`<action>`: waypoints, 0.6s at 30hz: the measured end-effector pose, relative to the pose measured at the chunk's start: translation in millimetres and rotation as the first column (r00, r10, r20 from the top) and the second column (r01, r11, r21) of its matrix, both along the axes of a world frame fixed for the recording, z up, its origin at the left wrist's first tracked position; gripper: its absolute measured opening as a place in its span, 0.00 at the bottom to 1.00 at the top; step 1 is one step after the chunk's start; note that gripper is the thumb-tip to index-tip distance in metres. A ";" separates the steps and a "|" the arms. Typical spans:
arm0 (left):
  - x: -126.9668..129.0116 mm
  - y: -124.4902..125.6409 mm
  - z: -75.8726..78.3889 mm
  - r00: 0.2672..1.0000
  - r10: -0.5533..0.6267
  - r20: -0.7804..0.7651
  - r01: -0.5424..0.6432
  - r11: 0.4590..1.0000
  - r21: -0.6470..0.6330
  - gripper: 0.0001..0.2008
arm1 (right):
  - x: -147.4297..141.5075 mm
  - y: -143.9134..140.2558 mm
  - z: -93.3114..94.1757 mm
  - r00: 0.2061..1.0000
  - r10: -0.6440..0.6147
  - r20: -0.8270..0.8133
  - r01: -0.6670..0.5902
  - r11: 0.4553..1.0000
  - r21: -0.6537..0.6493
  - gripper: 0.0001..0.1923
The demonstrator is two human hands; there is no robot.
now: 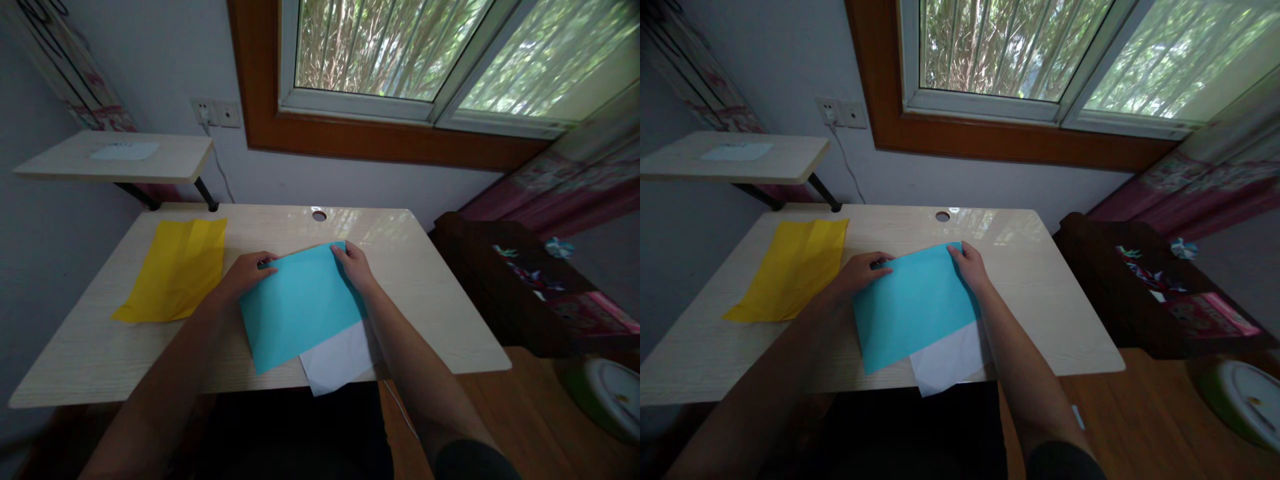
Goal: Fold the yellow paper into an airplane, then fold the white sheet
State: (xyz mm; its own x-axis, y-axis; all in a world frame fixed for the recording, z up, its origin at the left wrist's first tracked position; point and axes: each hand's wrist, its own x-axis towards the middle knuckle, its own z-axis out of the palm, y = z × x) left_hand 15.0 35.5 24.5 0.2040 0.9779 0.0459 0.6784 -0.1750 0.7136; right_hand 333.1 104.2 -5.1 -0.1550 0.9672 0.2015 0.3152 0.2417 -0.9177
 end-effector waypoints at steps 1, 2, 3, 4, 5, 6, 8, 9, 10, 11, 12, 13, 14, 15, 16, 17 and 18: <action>-0.2 0.3 -0.3 1.000 -0.002 0.007 0.002 1.000 -0.006 0.20 | 0.4 0.5 -0.8 1.000 0.001 0.001 -0.001 1.000 0.000 0.21; -0.5 0.6 -0.7 1.000 -0.002 0.016 0.003 1.000 -0.012 0.20 | 0.8 1.1 -1.7 1.000 0.001 -0.001 -0.001 1.000 0.001 0.21; -0.7 0.9 -1.0 1.000 -0.003 0.026 0.004 1.000 -0.019 0.20 | 1.1 1.6 -2.5 1.000 0.001 -0.004 -0.001 1.000 0.002 0.21; -0.9 1.1 -1.2 0.999 -0.003 0.037 0.004 1.000 -0.025 0.21 | 1.3 2.0 -3.1 1.000 0.002 -0.007 -0.002 1.000 0.002 0.21; -1.0 1.2 -1.3 0.999 -0.003 0.049 0.005 0.999 -0.032 0.21 | 1.4 2.3 -3.6 1.000 0.002 -0.008 -0.002 1.000 0.002 0.21; -1.2 1.3 -1.2 0.998 -0.002 0.061 0.004 0.999 -0.037 0.21 | 1.4 2.5 -3.9 1.000 0.002 -0.009 -0.002 1.000 0.002 0.21; -1.5 1.3 -0.8 0.997 -0.002 0.072 0.005 0.999 -0.042 0.21 | 1.2 2.4 -3.7 1.000 0.000 -0.009 0.000 1.000 -0.003 0.21; -1.7 1.3 -0.4 0.997 0.001 0.073 0.002 0.999 -0.045 0.21 | 1.0 2.2 -3.5 1.000 0.001 -0.010 -0.001 1.000 -0.008 0.21; -1.9 1.2 0.1 0.997 0.003 0.072 0.000 0.999 -0.049 0.21 | 1.0 2.2 -3.2 1.000 0.003 -0.011 -0.003 1.000 -0.013 0.21; -2.1 1.2 0.5 0.998 0.003 0.068 0.001 0.999 -0.053 0.21 | 0.9 2.2 -3.0 1.000 0.006 -0.011 -0.006 1.000 -0.016 0.20; -2.4 1.1 0.8 0.998 0.001 0.065 0.003 0.998 -0.057 0.22 | 1.0 2.4 -2.9 1.000 0.008 -0.011 -0.008 1.000 -0.019 0.20; -2.6 1.2 1.0 0.998 -0.002 0.064 0.006 0.998 -0.059 0.22 | 1.2 2.7 -3.0 1.000 0.009 -0.012 -0.010 1.000 -0.024 0.20; -2.7 1.3 0.9 0.998 -0.007 0.064 0.011 0.998 -0.059 0.23 | 1.5 3.1 -3.1 1.000 0.010 -0.016 -0.011 0.999 -0.031 0.20; -2.8 1.5 0.6 0.998 -0.014 0.067 0.018 0.998 -0.057 0.24 | 1.8 3.6 -3.4 1.000 0.010 -0.024 -0.011 0.999 -0.042 0.20; -2.8 1.9 0.1 0.997 -0.022 0.072 0.025 0.998 -0.054 0.24 | 2.0 4.0 -3.7 0.999 0.008 -0.033 -0.010 0.998 -0.057 0.20; -2.7 2.4 -0.5 0.996 -0.029 0.080 0.033 0.998 -0.048 0.24 | 2.1 4.3 -3.9 0.999 0.007 -0.043 -0.010 0.997 -0.075 0.20; -2.4 3.0 -1.0 0.995 -0.040 0.087 0.043 0.998 -0.041 0.23 | 2.2 4.6 -4.0 0.999 0.007 -0.052 -0.011 0.996 -0.094 0.21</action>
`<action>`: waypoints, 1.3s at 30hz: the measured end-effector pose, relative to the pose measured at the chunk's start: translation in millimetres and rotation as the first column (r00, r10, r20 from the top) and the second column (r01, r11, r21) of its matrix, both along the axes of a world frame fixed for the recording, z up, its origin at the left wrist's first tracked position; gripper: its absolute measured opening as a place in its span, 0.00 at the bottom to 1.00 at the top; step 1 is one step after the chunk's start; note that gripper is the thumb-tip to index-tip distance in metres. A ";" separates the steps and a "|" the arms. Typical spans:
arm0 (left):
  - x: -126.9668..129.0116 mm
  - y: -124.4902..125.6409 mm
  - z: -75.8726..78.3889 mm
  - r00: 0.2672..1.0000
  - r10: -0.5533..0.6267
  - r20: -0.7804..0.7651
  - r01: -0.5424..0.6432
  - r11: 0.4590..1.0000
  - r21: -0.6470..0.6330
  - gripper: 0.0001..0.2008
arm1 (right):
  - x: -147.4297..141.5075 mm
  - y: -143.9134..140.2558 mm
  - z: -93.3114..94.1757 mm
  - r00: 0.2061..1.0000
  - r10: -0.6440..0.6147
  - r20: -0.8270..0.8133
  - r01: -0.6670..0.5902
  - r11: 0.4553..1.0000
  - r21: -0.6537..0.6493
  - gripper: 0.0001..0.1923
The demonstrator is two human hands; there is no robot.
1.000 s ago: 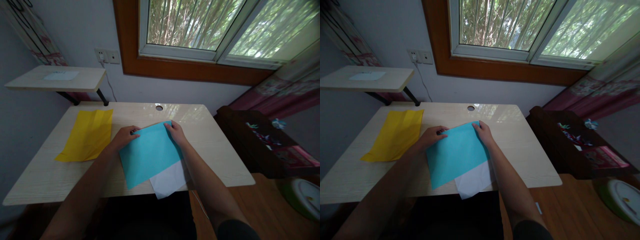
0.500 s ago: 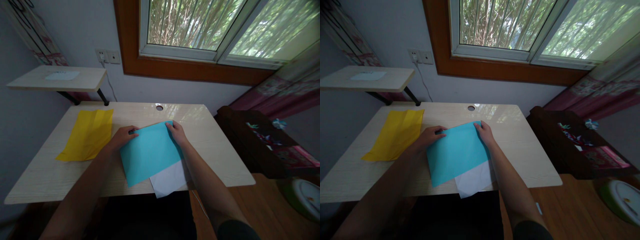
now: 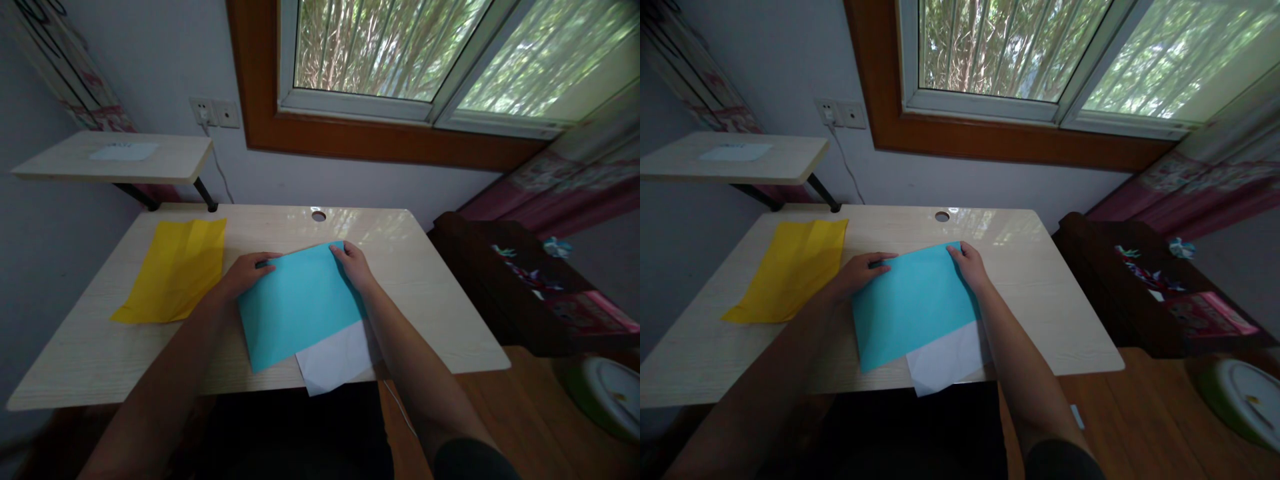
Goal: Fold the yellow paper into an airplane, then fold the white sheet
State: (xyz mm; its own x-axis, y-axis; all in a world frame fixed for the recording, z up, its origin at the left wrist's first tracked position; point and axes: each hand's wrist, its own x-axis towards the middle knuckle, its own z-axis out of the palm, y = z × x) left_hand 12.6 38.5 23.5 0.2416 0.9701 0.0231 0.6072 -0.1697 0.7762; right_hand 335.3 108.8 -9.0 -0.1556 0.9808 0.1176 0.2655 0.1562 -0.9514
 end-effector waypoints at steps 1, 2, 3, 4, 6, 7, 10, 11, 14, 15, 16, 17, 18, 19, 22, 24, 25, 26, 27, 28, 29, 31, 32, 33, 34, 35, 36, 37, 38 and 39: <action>0.4 0.8 -0.4 1.000 -0.009 0.004 0.009 1.000 0.009 0.23 | -0.1 0.2 0.0 1.000 0.001 -0.008 -0.001 1.000 -0.019 0.21; 1.1 1.7 -0.5 1.000 -0.016 0.004 0.016 1.000 0.020 0.23 | -0.4 0.3 0.2 1.000 0.006 -0.014 -0.006 0.999 -0.041 0.21; 1.9 2.7 -0.4 1.000 -0.022 0.000 0.022 0.999 0.032 0.23 | -0.9 0.5 0.4 1.000 0.014 -0.021 -0.015 0.998 -0.064 0.22; 2.9 3.9 0.0 1.000 -0.030 -0.006 0.030 0.999 0.043 0.23 | -1.6 0.7 0.8 0.999 0.027 -0.026 -0.030 0.996 -0.088 0.22; 5.7 6.6 1.4 0.999 -0.049 -0.022 0.051 0.997 0.060 0.23 | -3.2 1.4 1.5 0.998 0.058 -0.038 -0.063 0.989 -0.134 0.23; 7.4 8.1 2.4 0.998 -0.062 -0.031 0.064 0.996 0.066 0.23 | -4.2 1.8 1.9 0.996 0.072 -0.045 -0.078 0.985 -0.155 0.23; 13.6 13.1 5.7 0.992 -0.107 -0.066 0.111 0.991 0.069 0.22 | -7.0 3.5 2.5 0.989 0.114 -0.090 -0.131 0.967 -0.220 0.23; 15.9 14.8 6.7 0.990 -0.119 -0.078 0.124 0.990 0.064 0.22 | -7.9 4.0 2.6 0.986 0.125 -0.112 -0.149 0.959 -0.239 0.23; 22.6 19.5 8.8 0.987 -0.141 -0.081 0.144 0.989 0.032 0.22 | -9.8 5.4 2.1 0.976 0.151 -0.157 -0.190 0.945 -0.268 0.23; 24.4 20.9 8.7 0.986 -0.147 -0.075 0.149 0.989 0.020 0.22 | -10.2 5.7 1.8 0.975 0.153 -0.160 -0.192 0.944 -0.268 0.23; 25.9 22.2 8.1 0.986 -0.152 -0.068 0.153 0.988 0.009 0.22 | -10.6 6.0 1.5 0.976 0.153 -0.158 -0.191 0.945 -0.266 0.23; 27.0 23.3 7.1 0.986 -0.154 -0.065 0.154 0.988 0.001 0.22 | -10.8 6.2 1.2 0.976 0.151 -0.154 -0.188 0.946 -0.264 0.23; 27.8 24.4 5.6 0.987 -0.149 -0.067 0.149 0.989 -0.001 0.22 | -10.9 6.2 1.2 0.977 0.148 -0.152 -0.185 0.947 -0.263 0.23; 28.3 25.2 3.7 0.988 -0.136 -0.071 0.136 0.991 0.001 0.21 | -10.8 6.0 1.3 0.978 0.144 -0.150 -0.180 0.948 -0.263 0.23; 28.5 26.9 -2.6 0.994 -0.068 -0.082 0.069 0.997 0.018 0.17 | -9.3 4.1 3.0 0.978 0.149 -0.143 -0.183 0.947 -0.264 0.23; 28.0 27.2 -6.3 0.996 -0.028 -0.081 0.030 0.999 0.023 0.16 | -7.6 1.9 5.0 0.977 0.158 -0.144 -0.192 0.945 -0.265 0.22; 27.7 27.2 -7.6 0.997 -0.012 -0.078 0.014 1.000 0.025 0.16 | -6.8 0.6 6.0 0.975 0.162 -0.151 -0.199 0.942 -0.272 0.22; 27.3 27.0 -8.6 0.997 0.004 -0.074 -0.002 1.000 0.028 0.16 | -6.0 -0.7 7.0 0.973 0.164 -0.163 -0.205 0.937 -0.283 0.22; 26.8 26.7 -9.1 0.997 0.020 -0.069 -0.018 0.999 0.031 0.16 | -5.3 -2.0 7.9 0.971 0.163 -0.176 -0.211 0.930 -0.302 0.22; 26.5 26.4 -9.3 0.997 0.034 -0.064 -0.032 0.999 0.033 0.16 | -4.8 -3.3 8.7 0.969 0.160 -0.189 -0.215 0.921 -0.323 0.22; 26.2 26.0 -9.1 0.997 0.047 -0.057 -0.045 0.998 0.037 0.16 | -4.5 -4.4 9.4 0.967 0.156 -0.199 -0.218 0.913 -0.344 0.22; 26.2 25.4 -8.2 0.996 0.071 -0.044 -0.069 0.997 0.044 0.16 | -4.4 -6.3 10.7 0.964 0.150 -0.218 -0.226 0.898 -0.378 0.21; 26.5 25.1 -7.5 0.996 0.082 -0.040 -0.080 0.996 0.046 0.16 | -4.7 -7.2 11.5 0.962 0.149 -0.228 -0.231 0.890 -0.394 0.20; 27.0 24.9 -6.9 0.995 0.092 -0.036 -0.090 0.995 0.046 0.16 | -5.1 -8.0 12.6 0.959 0.148 -0.242 -0.239 0.881 -0.408 0.19; 27.7 24.8 -6.4 0.994 0.100 -0.033 -0.099 0.994 0.046 0.16 | -5.7 -9.0 14.0 0.955 0.149 -0.258 -0.250 0.871 -0.423 0.19; 28.4 24.7 -6.1 0.994 0.107 -0.031 -0.106 0.993 0.044 0.16 | -6.3 -10.0 15.7 0.950 0.151 -0.274 -0.263 0.860 -0.438 0.18; 29.1 24.5 -5.8 0.993 0.114 -0.028 -0.113 0.993 0.042 0.15 | -6.9 -11.2 17.7 0.945 0.156 -0.287 -0.278 0.847 -0.454 0.17; 29.8 24.4 -5.7 0.992 0.120 -0.026 -0.119 0.992 0.040 0.15 | -7.5 -12.4 20.0 0.940 0.166 -0.296 -0.295 0.833 -0.468 0.16; 30.3 24.2 -5.7 0.992 0.126 -0.023 -0.125 0.991 0.037 0.15 | -8.0 -13.6 22.5 0.936 0.180 -0.303 -0.314 0.819 -0.480 0.16; 30.5 24.0 -5.7 0.991 0.132 -0.020 -0.132 0.991 0.035 0.16 | -8.3 -14.7 24.9 0.931 0.197 -0.308 -0.333 0.807 -0.488 0.15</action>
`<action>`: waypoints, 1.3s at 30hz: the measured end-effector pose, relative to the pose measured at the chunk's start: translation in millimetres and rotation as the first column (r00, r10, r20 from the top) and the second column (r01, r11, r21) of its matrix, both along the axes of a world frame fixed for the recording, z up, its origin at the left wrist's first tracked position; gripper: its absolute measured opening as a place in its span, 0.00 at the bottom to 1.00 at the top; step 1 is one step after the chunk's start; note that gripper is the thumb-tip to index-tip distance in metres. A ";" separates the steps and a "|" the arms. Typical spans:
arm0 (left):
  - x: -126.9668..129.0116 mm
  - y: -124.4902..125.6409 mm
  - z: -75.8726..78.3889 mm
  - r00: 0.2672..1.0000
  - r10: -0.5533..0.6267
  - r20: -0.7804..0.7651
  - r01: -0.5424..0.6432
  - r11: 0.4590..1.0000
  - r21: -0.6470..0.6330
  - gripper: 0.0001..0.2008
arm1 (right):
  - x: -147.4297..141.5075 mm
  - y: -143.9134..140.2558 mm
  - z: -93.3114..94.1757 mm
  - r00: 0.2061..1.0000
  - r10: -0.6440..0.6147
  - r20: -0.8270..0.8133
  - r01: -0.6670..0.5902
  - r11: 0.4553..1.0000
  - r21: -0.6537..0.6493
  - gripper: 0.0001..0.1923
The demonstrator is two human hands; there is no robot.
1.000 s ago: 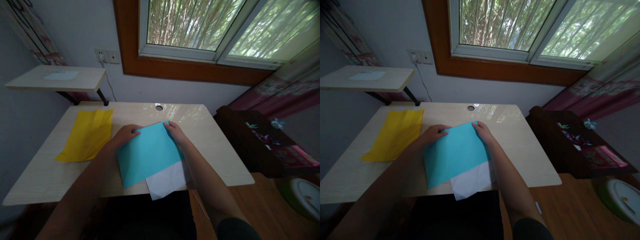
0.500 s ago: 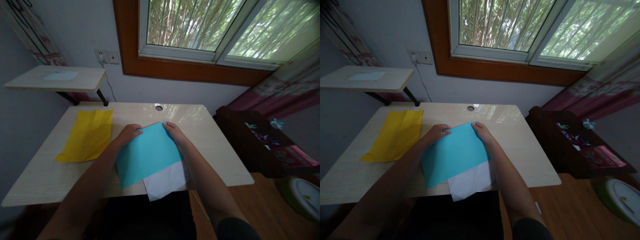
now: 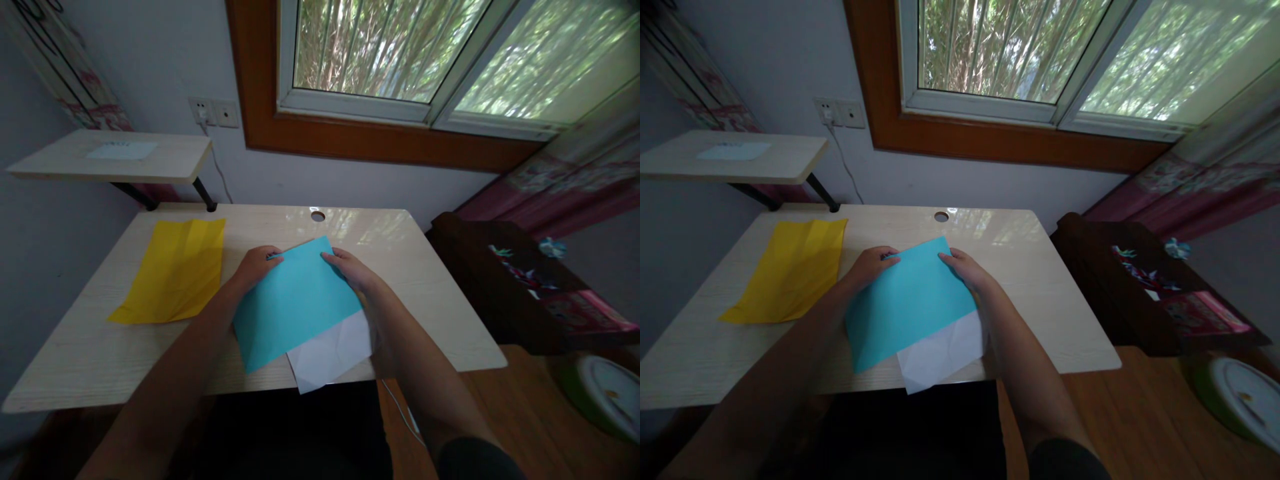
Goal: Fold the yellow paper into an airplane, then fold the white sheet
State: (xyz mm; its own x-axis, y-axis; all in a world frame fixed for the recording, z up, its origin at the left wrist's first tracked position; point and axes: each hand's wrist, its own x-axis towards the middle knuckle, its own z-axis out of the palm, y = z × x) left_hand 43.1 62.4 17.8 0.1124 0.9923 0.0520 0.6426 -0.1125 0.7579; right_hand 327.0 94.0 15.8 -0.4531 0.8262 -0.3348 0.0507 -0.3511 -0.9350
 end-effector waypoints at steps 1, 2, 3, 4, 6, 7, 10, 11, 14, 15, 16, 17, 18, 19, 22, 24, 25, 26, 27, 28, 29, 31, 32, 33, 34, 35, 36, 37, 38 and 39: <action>-0.1 -0.3 0.0 1.000 0.006 0.004 -0.006 1.000 -0.002 0.16 | -0.1 -0.9 2.1 1.000 0.020 -0.001 -0.020 1.000 -0.008 0.15; -0.4 -0.7 0.2 1.000 0.010 0.010 -0.010 1.000 -0.005 0.16 | 0.0 -1.6 3.9 0.999 0.039 -0.005 -0.039 0.999 -0.011 0.15; -1.0 -1.1 0.5 1.000 0.010 0.017 -0.009 1.000 -0.009 0.17 | 0.3 -1.9 5.2 0.998 0.057 -0.010 -0.057 0.998 -0.012 0.16; -1.8 -1.6 0.9 1.000 0.006 0.025 -0.006 1.000 -0.013 0.17 | 0.8 -1.9 5.9 0.997 0.071 -0.014 -0.071 0.997 -0.009 0.16; -3.6 -2.5 2.0 0.999 -0.010 0.040 0.011 1.000 -0.019 0.18 | 1.9 -1.1 6.1 0.996 0.091 -0.010 -0.091 0.996 0.003 0.17; -4.4 -2.8 2.6 0.999 -0.017 0.050 0.019 1.000 -0.021 0.18 | 2.3 -0.6 5.7 0.996 0.094 -0.002 -0.094 0.996 0.012 0.17; -5.8 -3.2 3.6 0.996 -0.035 0.083 0.037 0.999 -0.025 0.20 | 2.6 0.5 4.6 0.996 0.090 0.021 -0.090 0.995 0.037 0.19; -5.9 -3.1 3.8 0.995 -0.041 0.096 0.044 0.999 -0.027 0.20 | 2.5 0.6 4.4 0.996 0.087 0.019 -0.088 0.995 0.041 0.19; -4.9 -2.8 4.1 0.991 -0.058 0.117 0.061 0.998 -0.028 0.21 | 2.1 0.5 3.7 0.996 0.086 0.003 -0.086 0.995 0.046 0.19; -4.3 -2.8 4.4 0.992 -0.057 0.117 0.061 0.998 -0.027 0.21 | 2.2 0.6 3.2 0.996 0.086 0.004 -0.086 0.995 0.049 0.19; -3.7 -2.9 4.9 0.992 -0.057 0.113 0.060 0.998 -0.027 0.21 | 2.5 0.7 2.5 0.996 0.087 0.007 -0.087 0.995 0.052 0.20; -2.9 -3.0 5.3 0.993 -0.058 0.108 0.061 0.998 -0.026 0.21 | 2.8 1.0 1.7 0.996 0.086 0.014 -0.087 0.995 0.058 0.20; -2.2 -3.3 5.8 0.993 -0.061 0.103 0.064 0.998 -0.022 0.21 | 3.2 1.4 0.8 0.996 0.085 0.020 -0.086 0.994 0.063 0.20; -1.6 -3.5 6.3 0.993 -0.067 0.098 0.069 0.997 -0.018 0.21 | 3.5 1.7 0.0 0.996 0.085 0.022 -0.086 0.994 0.068 0.21; -0.6 -3.7 5.9 0.993 -0.087 0.085 0.087 0.996 -0.002 0.20 | 4.2 2.5 -1.1 0.995 0.094 0.011 -0.095 0.992 0.080 0.21; -1.0 -3.1 3.8 0.993 -0.096 0.068 0.095 0.995 0.013 0.20 | 3.9 2.4 -0.4 0.995 0.096 0.006 -0.096 0.992 0.086 0.22; -1.4 -2.6 2.4 0.993 -0.103 0.053 0.102 0.994 0.028 0.20 | 3.5 2.2 0.1 0.996 0.094 0.004 -0.094 0.992 0.086 0.22; -1.7 -2.2 0.8 0.993 -0.113 0.031 0.112 0.993 0.048 0.21 | 3.1 1.9 0.6 0.996 0.092 0.002 -0.092 0.992 0.083 0.22; -1.8 -1.9 -0.6 0.992 -0.124 -0.001 0.124 0.990 0.070 0.21 | 2.7 1.6 0.9 0.996 0.090 -0.002 -0.089 0.993 0.080 0.23; -1.7 -1.9 -1.8 0.990 -0.134 -0.038 0.137 0.986 0.092 0.21 | 2.2 1.2 0.9 0.996 0.086 -0.007 -0.085 0.993 0.077 0.23; -1.3 -2.2 -2.6 0.987 -0.143 -0.078 0.152 0.982 0.112 0.21 | 1.8 0.9 0.7 0.997 0.079 -0.012 -0.078 0.994 0.076 0.24; 0.7 -3.5 -2.6 0.977 -0.151 -0.148 0.172 0.975 0.144 0.22 | 1.1 0.2 -0.4 0.998 0.062 -0.021 -0.059 0.995 0.085 0.25; 2.0 -4.3 -2.0 0.974 -0.150 -0.170 0.177 0.972 0.156 0.23 | 0.9 0.0 -1.1 0.998 0.053 -0.025 -0.051 0.994 0.095 0.25; 3.4 -5.0 -1.2 0.972 -0.144 -0.185 0.175 0.971 0.164 0.23 | 0.6 -0.3 -1.7 0.999 0.047 -0.028 -0.044 0.994 0.103 0.25; 4.8 -5.4 -0.3 0.972 -0.136 -0.194 0.169 0.971 0.168 0.23 | 0.4 -0.4 -2.4 0.999 0.045 -0.029 -0.042 0.993 0.110 0.25; 6.1 -5.4 0.5 0.973 -0.123 -0.195 0.157 0.974 0.166 0.22 | 0.2 -0.6 -2.9 0.999 0.046 -0.028 -0.043 0.992 0.115 0.25; 7.1 -5.0 1.2 0.976 -0.111 -0.190 0.142 0.977 0.159 0.21 | 0.0 -0.7 -3.3 0.999 0.048 -0.025 -0.045 0.992 0.121 0.25; 7.9 -4.2 1.7 0.979 -0.100 -0.179 0.127 0.980 0.150 0.20 | -0.2 -0.8 -3.6 0.998 0.051 -0.020 -0.048 0.991 0.127 0.25; 8.3 -3.1 2.0 0.982 -0.091 -0.165 0.115 0.983 0.141 0.18 | -0.4 -0.8 -3.9 0.998 0.054 -0.017 -0.052 0.990 0.134 0.25; 8.5 -2.0 2.2 0.985 -0.084 -0.149 0.104 0.986 0.133 0.17 | -0.5 -0.8 -4.1 0.998 0.058 -0.016 -0.055 0.989 0.139 0.25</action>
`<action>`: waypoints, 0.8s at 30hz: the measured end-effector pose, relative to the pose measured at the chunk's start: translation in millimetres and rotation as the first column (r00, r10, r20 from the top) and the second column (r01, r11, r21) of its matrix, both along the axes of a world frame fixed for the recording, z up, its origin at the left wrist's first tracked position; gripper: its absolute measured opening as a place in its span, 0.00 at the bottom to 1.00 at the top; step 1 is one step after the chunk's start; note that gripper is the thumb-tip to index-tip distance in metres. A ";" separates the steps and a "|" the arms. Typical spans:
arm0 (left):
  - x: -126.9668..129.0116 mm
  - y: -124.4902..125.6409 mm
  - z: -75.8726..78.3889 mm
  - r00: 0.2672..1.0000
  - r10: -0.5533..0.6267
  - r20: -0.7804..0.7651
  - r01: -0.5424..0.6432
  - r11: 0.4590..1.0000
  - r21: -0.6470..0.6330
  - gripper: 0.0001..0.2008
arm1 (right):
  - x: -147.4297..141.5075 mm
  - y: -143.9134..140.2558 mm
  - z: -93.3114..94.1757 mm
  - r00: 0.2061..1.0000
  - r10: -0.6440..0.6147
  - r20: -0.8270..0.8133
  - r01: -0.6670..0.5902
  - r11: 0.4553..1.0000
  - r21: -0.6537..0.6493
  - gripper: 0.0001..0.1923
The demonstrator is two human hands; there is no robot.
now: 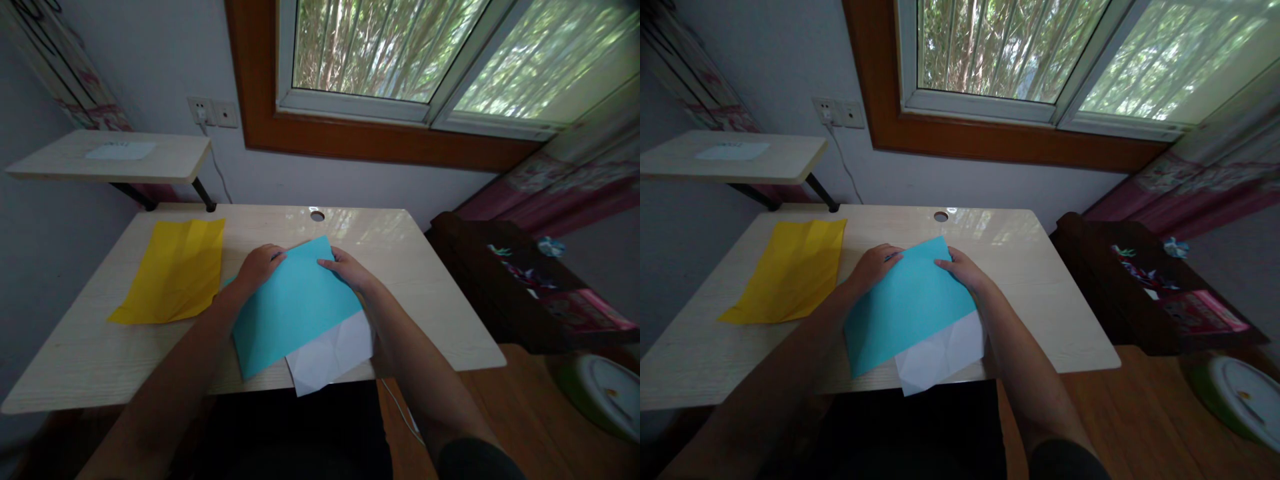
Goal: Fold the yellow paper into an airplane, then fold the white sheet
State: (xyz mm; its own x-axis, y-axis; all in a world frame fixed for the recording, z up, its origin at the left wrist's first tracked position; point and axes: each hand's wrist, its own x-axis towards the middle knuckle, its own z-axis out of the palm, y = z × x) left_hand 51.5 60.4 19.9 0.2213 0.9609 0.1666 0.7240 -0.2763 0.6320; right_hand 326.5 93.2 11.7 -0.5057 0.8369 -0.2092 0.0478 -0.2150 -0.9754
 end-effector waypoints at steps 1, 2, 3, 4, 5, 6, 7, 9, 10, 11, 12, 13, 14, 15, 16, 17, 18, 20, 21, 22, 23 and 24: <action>-0.1 1.1 0.1 1.000 0.006 0.014 -0.006 1.000 -0.008 0.16 | -0.1 0.0 -0.2 1.000 0.002 0.000 -0.002 1.000 0.003 0.25; -0.5 1.9 0.2 1.000 0.012 0.025 -0.012 1.000 -0.015 0.15 | -0.1 0.0 -0.3 1.000 0.002 0.003 -0.002 1.000 0.004 0.25; -1.1 2.5 0.3 0.999 0.018 0.035 -0.017 1.000 -0.022 0.14 | 0.0 0.0 -0.3 1.000 -0.001 0.009 0.001 1.000 0.003 0.24; -1.8 2.8 0.3 0.999 0.027 0.045 -0.025 0.999 -0.030 0.14 | 0.2 -0.1 -0.2 1.000 -0.009 0.019 0.009 1.000 0.002 0.24; -2.8 2.8 0.3 0.998 0.037 0.056 -0.035 0.999 -0.037 0.14 | 0.6 -0.4 0.0 0.999 -0.016 0.032 0.016 1.000 0.003 0.24; -3.9 2.6 0.2 0.997 0.049 0.066 -0.046 0.998 -0.043 0.14 | 1.3 -0.8 0.4 0.999 -0.020 0.044 0.020 1.000 0.006 0.23; -5.1 2.2 0.1 0.995 0.062 0.076 -0.058 0.997 -0.048 0.14 | 2.2 -1.4 0.7 0.998 -0.021 0.052 0.020 1.000 0.007 0.22; -7.8 1.5 -0.4 0.992 0.089 0.093 -0.084 0.995 -0.056 0.14 | 5.2 -2.9 1.2 0.998 -0.003 0.057 0.004 1.000 -0.010 0.22; -9.2 1.2 -0.5 0.990 0.103 0.101 -0.098 0.993 -0.060 0.14 | 7.3 -3.7 1.2 0.998 0.012 0.055 -0.010 0.999 -0.030 0.21; -10.7 1.0 -0.4 0.987 0.117 0.109 -0.111 0.992 -0.063 0.14 | 9.7 -4.6 1.2 0.998 0.031 0.053 -0.028 0.998 -0.059 0.21; -12.1 0.8 -0.1 0.985 0.130 0.116 -0.123 0.990 -0.066 0.14 | 12.5 -5.5 1.2 0.997 0.051 0.049 -0.047 0.995 -0.092 0.21; -13.4 0.7 0.6 0.982 0.142 0.124 -0.134 0.989 -0.068 0.14 | 15.6 -6.5 1.2 0.996 0.076 0.044 -0.070 0.989 -0.127 0.21; -14.8 0.6 1.5 0.979 0.154 0.132 -0.145 0.987 -0.070 0.14 | 18.9 -7.6 1.3 0.994 0.099 0.039 -0.092 0.983 -0.159 0.21; -16.1 0.5 2.6 0.976 0.165 0.140 -0.156 0.985 -0.073 0.14 | 22.4 -8.8 1.5 0.993 0.115 0.035 -0.107 0.977 -0.182 0.21; -17.3 0.4 3.8 0.973 0.178 0.148 -0.168 0.983 -0.077 0.14 | 26.0 -10.0 1.8 0.992 0.122 0.035 -0.113 0.974 -0.197 0.20; -18.6 0.3 5.0 0.969 0.191 0.156 -0.180 0.980 -0.082 0.14 | 29.7 -11.4 2.1 0.992 0.119 0.037 -0.109 0.973 -0.203 0.20; -19.8 0.3 6.0 0.965 0.205 0.164 -0.193 0.977 -0.086 0.15 | 33.2 -12.9 2.3 0.993 0.108 0.041 -0.098 0.975 -0.201 0.20; -22.1 0.2 7.1 0.956 0.235 0.179 -0.221 0.971 -0.095 0.15 | 39.8 -16.2 2.2 0.995 0.086 0.041 -0.076 0.980 -0.186 0.21; -23.2 0.1 7.2 0.951 0.248 0.186 -0.234 0.967 -0.098 0.16 | 42.6 -18.1 1.8 0.996 0.083 0.039 -0.075 0.981 -0.181 0.22; -24.2 0.1 7.0 0.946 0.261 0.193 -0.245 0.964 -0.102 0.16 | 45.0 -19.9 1.3 0.995 0.085 0.042 -0.077 0.981 -0.177 0.23; -25.0 0.1 6.5 0.941 0.272 0.200 -0.255 0.961 -0.107 0.16 | 46.8 -21.8 0.6 0.995 0.088 0.052 -0.078 0.982 -0.171 0.23; -25.7 0.1 5.8 0.937 0.282 0.207 -0.264 0.958 -0.112 0.16 | 48.1 -23.5 -0.2 0.994 0.088 0.070 -0.076 0.984 -0.159 0.24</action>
State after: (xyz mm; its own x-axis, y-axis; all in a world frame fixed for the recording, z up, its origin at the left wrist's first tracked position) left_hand 25.8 60.6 25.7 -0.0842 0.9914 0.0998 0.6058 -0.0286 0.7951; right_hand 374.5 69.8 11.6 -0.5488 0.7473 -0.3747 0.1443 -0.3568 -0.9230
